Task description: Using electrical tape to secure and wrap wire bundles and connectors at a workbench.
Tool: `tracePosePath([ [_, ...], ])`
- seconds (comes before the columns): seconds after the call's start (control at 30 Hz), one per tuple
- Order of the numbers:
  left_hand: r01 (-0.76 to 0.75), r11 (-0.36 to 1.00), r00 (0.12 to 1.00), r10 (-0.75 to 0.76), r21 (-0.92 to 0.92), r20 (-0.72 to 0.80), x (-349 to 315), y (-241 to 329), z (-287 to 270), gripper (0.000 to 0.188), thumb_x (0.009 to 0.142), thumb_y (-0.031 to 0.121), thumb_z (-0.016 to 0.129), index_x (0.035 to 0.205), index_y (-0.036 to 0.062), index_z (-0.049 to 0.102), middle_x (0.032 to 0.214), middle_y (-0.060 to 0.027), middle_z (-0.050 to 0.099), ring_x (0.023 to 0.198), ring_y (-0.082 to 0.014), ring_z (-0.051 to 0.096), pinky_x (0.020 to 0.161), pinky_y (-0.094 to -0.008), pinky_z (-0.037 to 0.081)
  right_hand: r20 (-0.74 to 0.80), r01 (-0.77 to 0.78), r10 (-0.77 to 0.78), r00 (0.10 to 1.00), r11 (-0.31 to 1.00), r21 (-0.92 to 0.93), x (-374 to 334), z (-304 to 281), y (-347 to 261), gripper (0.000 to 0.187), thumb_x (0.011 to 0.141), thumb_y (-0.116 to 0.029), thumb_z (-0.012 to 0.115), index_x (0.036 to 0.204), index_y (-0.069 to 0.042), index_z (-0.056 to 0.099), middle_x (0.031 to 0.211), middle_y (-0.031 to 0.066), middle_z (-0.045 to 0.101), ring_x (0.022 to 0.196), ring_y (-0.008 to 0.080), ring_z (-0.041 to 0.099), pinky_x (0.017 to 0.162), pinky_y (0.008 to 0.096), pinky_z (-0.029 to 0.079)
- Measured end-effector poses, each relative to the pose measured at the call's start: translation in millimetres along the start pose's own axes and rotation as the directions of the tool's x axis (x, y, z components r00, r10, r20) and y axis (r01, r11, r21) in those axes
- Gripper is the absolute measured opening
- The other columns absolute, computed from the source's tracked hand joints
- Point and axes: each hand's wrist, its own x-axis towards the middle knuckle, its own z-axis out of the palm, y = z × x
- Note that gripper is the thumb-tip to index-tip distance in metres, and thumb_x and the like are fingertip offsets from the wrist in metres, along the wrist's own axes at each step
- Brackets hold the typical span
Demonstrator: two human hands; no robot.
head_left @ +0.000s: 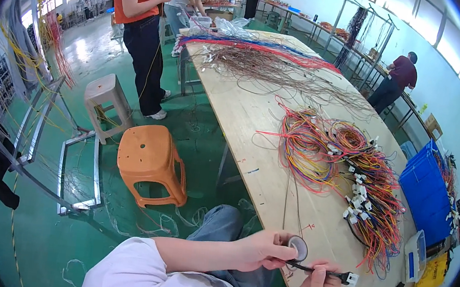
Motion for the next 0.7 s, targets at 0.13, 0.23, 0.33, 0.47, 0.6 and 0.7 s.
tracePosePath([
  [0.13,-0.187,0.960,0.979,0.200,0.207,-0.043,-6.2,6.6,20.5,0.043,0.072,0.004,0.062,0.107,0.0064,0.036,0.081,-0.0032,0.048,0.052,-0.0060,0.042,0.040,-0.0160,0.029,0.110,0.178,-0.173,0.979,0.983,-0.036,-1.9,-5.6,-7.0,0.013,0.079,-0.011,0.053,0.079,-0.002,0.044,0.072,0.0113,0.050,0.062,0.0139,0.045,0.060,0.0243,0.037],
  [0.23,-0.103,0.976,0.990,0.082,0.194,0.114,-9.5,1.4,17.2,0.050,0.071,0.000,0.062,0.108,0.0099,0.030,0.082,-0.0050,0.048,0.051,-0.0084,0.045,0.039,-0.0176,0.031,0.061,0.071,-0.068,0.996,0.996,-0.053,1.7,-3.7,-15.0,0.014,0.080,-0.012,0.053,0.079,-0.002,0.044,0.072,0.0123,0.050,0.062,0.0144,0.046,0.060,0.0247,0.037],
  [0.33,-0.186,0.982,0.981,0.187,0.010,-0.054,-12.9,1.3,10.3,0.048,0.071,0.001,0.062,0.107,0.0093,0.030,0.082,-0.0044,0.047,0.049,-0.0084,0.043,0.040,-0.0195,0.031,0.058,0.039,-0.040,0.998,0.999,0.016,-0.3,-3.4,-9.3,0.014,0.080,-0.012,0.054,0.080,-0.002,0.044,0.070,0.0113,0.050,0.060,0.0127,0.045,0.056,0.0225,0.036],
  [0.47,-0.489,0.851,0.872,0.481,0.193,0.092,-24.5,-4.4,7.4,0.043,0.074,0.013,0.062,0.105,0.0064,0.033,0.082,-0.0041,0.046,0.058,-0.0063,0.042,0.047,-0.0183,0.030,0.090,-0.047,0.039,0.995,0.995,0.090,3.3,3.3,-10.4,0.014,0.079,-0.013,0.055,0.078,-0.002,0.046,0.069,0.0107,0.051,0.057,0.0110,0.044,0.052,0.0207,0.034],
  [0.6,-0.408,0.871,0.891,0.316,0.273,0.326,-7.3,-9.5,1.1,0.024,0.077,0.023,0.061,0.080,0.0041,0.047,0.074,0.0013,0.041,0.059,-0.0041,0.035,0.049,-0.0184,0.029,0.031,0.012,-0.011,0.999,0.999,-0.047,3.8,-5.5,-20.0,0.012,0.078,-0.010,0.055,0.076,-0.002,0.047,0.068,0.0107,0.051,0.058,0.0114,0.045,0.052,0.0211,0.035],
  [0.7,-0.248,0.814,0.959,0.285,0.525,0.010,-7.9,-13.5,15.2,0.013,0.073,0.005,0.062,0.072,0.0037,0.049,0.070,0.0026,0.041,0.055,-0.0034,0.035,0.048,-0.0180,0.029,0.009,0.054,-0.054,0.999,0.984,-0.167,4.9,-0.2,-15.0,0.008,0.076,-0.006,0.054,0.078,-0.002,0.048,0.068,0.0097,0.051,0.059,0.0116,0.046,0.053,0.0210,0.036],
])
